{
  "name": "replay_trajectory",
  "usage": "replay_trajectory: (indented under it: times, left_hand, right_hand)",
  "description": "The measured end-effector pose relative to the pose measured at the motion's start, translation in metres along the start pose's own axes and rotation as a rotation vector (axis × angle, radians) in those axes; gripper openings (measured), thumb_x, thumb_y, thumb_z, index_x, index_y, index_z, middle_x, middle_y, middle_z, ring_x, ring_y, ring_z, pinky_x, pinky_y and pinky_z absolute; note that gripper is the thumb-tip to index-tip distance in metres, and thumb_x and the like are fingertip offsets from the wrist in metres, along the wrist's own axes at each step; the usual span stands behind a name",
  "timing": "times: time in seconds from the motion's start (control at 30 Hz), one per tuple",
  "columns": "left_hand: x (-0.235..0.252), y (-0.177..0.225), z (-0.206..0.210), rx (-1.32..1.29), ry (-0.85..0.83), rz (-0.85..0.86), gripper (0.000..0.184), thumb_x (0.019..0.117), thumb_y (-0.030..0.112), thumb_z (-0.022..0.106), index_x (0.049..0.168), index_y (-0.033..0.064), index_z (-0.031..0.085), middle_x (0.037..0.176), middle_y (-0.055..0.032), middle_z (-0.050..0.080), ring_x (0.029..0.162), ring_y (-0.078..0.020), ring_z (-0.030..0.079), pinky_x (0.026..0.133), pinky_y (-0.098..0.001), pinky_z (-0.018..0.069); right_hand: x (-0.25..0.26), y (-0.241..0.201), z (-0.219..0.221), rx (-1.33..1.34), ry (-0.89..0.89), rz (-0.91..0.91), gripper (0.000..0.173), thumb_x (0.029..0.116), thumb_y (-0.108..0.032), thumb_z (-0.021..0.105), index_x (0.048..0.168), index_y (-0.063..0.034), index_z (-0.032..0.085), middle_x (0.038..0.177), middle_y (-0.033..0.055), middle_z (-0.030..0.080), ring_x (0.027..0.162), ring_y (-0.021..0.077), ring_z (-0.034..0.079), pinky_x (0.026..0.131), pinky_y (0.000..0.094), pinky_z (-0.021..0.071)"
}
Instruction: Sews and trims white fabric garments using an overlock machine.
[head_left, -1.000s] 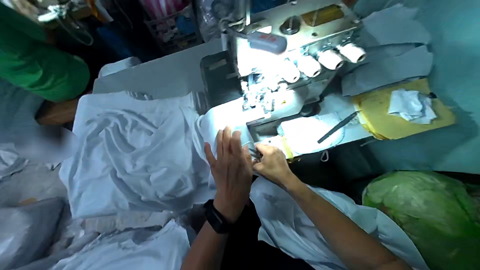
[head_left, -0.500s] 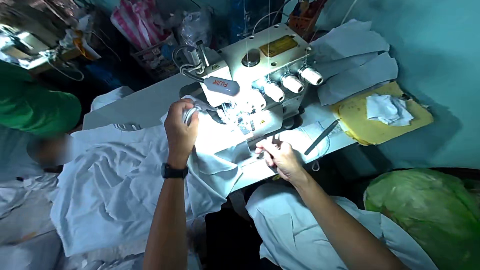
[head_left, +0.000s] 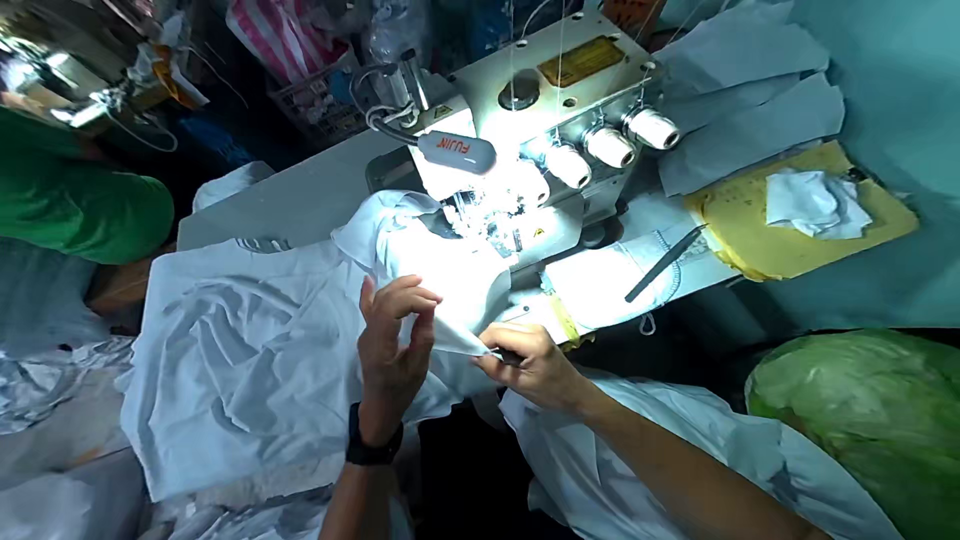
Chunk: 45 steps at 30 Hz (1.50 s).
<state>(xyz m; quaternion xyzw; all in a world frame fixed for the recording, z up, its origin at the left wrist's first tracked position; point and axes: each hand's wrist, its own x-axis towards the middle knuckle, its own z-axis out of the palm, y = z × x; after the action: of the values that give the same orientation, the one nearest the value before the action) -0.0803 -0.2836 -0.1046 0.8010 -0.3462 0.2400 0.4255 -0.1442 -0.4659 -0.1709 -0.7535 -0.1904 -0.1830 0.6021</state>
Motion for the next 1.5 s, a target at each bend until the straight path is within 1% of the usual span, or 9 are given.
replay_trajectory:
  times: [0.13,0.4,0.57,0.67,0.73,0.83,1.03,1.37,1.5]
  left_hand:
    - [0.044,0.008,-0.01,-0.107,-0.158,0.06,0.013,0.103,0.013,0.059,0.109,0.0025,0.065,0.106,-0.0027,0.07,0.105,-0.0046,0.066,0.098,-0.0265,0.0531]
    - [0.0,-0.032,-0.028,-0.111,-0.144,-0.179,0.018,0.0925,0.009,0.067,0.109,0.0142,0.071,0.136,0.004,0.058,0.134,-0.0073,0.05,0.109,-0.0283,0.046]
    - [0.003,-0.014,-0.001,-0.032,-0.174,0.04,0.008,0.0962,0.022,0.072,0.096,0.0166,0.077,0.109,0.0052,0.072,0.127,-0.0132,0.056,0.12,-0.0462,0.0286]
    - [0.025,0.005,0.003,-0.095,-0.188,0.076,0.015,0.0994,0.02,0.067,0.094,0.0077,0.074,0.089,0.0028,0.068,0.089,0.0007,0.063,0.086,-0.0168,0.0522]
    - [0.042,0.011,0.0,-0.066,-0.199,0.075,0.02,0.101,0.017,0.064,0.094,0.0005,0.072,0.085,-0.0023,0.064,0.081,0.0004,0.061,0.076,-0.0125,0.0507]
    - [0.053,0.009,-0.015,-0.015,-0.193,0.071,0.014,0.099,0.012,0.063,0.101,0.0005,0.071,0.1,-0.0047,0.069,0.1,-0.0052,0.064,0.09,-0.0214,0.0527]
    - [0.005,-0.025,-0.037,-0.069,-0.202,-0.165,0.025,0.0904,0.01,0.067,0.113,0.0198,0.072,0.144,0.006,0.054,0.14,-0.0094,0.045,0.114,-0.032,0.0433]
    - [0.01,-0.022,0.009,0.007,-0.169,0.009,0.009,0.0935,0.014,0.07,0.095,0.0159,0.079,0.114,0.0028,0.073,0.133,-0.0182,0.051,0.119,-0.0477,0.0243]
    - [0.023,-0.003,0.013,-0.106,-0.173,0.038,0.017,0.0986,0.02,0.067,0.093,0.007,0.076,0.087,0.0015,0.067,0.089,0.0011,0.061,0.083,-0.0137,0.049]
  right_hand:
    - [0.001,-0.002,-0.029,0.238,0.043,0.041,0.015,0.0923,-0.008,0.067,0.085,0.004,0.071,0.074,-0.0008,0.066,0.067,-0.0101,0.052,0.063,0.0069,0.0432]
    - [0.004,0.001,-0.034,0.286,0.026,0.175,0.012,0.0905,-0.009,0.068,0.081,-0.0015,0.07,0.07,-0.0096,0.06,0.063,-0.0133,0.047,0.057,0.0053,0.0389]
    - [0.003,-0.007,-0.028,0.256,-0.03,0.134,0.012,0.0894,-0.008,0.071,0.084,0.0021,0.071,0.072,-0.004,0.064,0.065,-0.0111,0.051,0.061,0.0058,0.0423]
    - [-0.001,-0.003,-0.034,0.161,-0.134,0.049,0.02,0.0933,-0.012,0.07,0.081,0.0032,0.069,0.073,0.0044,0.064,0.069,-0.0036,0.054,0.065,0.0095,0.0429]
    - [0.001,0.0,-0.042,0.119,-0.142,-0.002,0.019,0.0932,-0.012,0.069,0.081,0.002,0.07,0.074,0.0059,0.065,0.071,-0.0005,0.056,0.067,0.0116,0.0436]
    - [0.008,0.005,-0.051,0.093,-0.036,-0.017,0.016,0.0902,-0.009,0.067,0.08,0.0023,0.07,0.076,0.0046,0.065,0.072,-0.0039,0.056,0.067,0.0095,0.0444]
    - [0.01,0.009,-0.055,0.18,-0.032,0.016,0.018,0.0929,-0.009,0.066,0.079,0.0021,0.067,0.084,0.0036,0.066,0.077,-0.0054,0.056,0.07,0.0085,0.045]
    - [-0.004,0.007,-0.039,0.04,-0.031,0.141,0.021,0.0924,-0.019,0.071,0.085,0.0008,0.072,0.075,0.0022,0.067,0.068,-0.0058,0.056,0.065,0.0094,0.0464]
    - [-0.013,0.014,-0.037,-0.023,-0.122,0.036,0.025,0.0947,-0.021,0.071,0.08,-0.0003,0.069,0.072,0.007,0.065,0.068,0.006,0.059,0.064,0.0182,0.0475]
